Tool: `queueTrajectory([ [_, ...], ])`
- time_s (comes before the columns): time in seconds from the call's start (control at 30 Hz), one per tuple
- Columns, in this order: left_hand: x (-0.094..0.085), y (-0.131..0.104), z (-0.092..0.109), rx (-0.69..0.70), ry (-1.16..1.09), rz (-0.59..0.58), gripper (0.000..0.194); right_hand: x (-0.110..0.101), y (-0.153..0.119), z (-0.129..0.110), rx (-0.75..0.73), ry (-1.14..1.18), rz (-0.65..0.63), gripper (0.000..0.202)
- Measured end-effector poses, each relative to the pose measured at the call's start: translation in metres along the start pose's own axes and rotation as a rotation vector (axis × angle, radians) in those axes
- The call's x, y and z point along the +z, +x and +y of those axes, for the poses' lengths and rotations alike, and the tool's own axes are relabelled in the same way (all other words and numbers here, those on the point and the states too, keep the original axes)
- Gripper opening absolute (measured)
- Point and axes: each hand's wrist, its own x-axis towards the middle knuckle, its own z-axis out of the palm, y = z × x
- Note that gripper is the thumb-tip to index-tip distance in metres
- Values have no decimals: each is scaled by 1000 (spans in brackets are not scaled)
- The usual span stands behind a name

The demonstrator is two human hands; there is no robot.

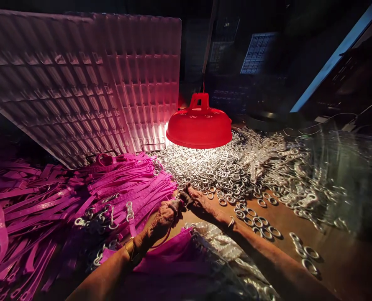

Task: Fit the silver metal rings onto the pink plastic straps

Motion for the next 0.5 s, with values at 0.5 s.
queueTrajectory([
  [0.5,25,-99,31,-312,5,-357,53,9,-132,-100,103,-87,-273,23],
])
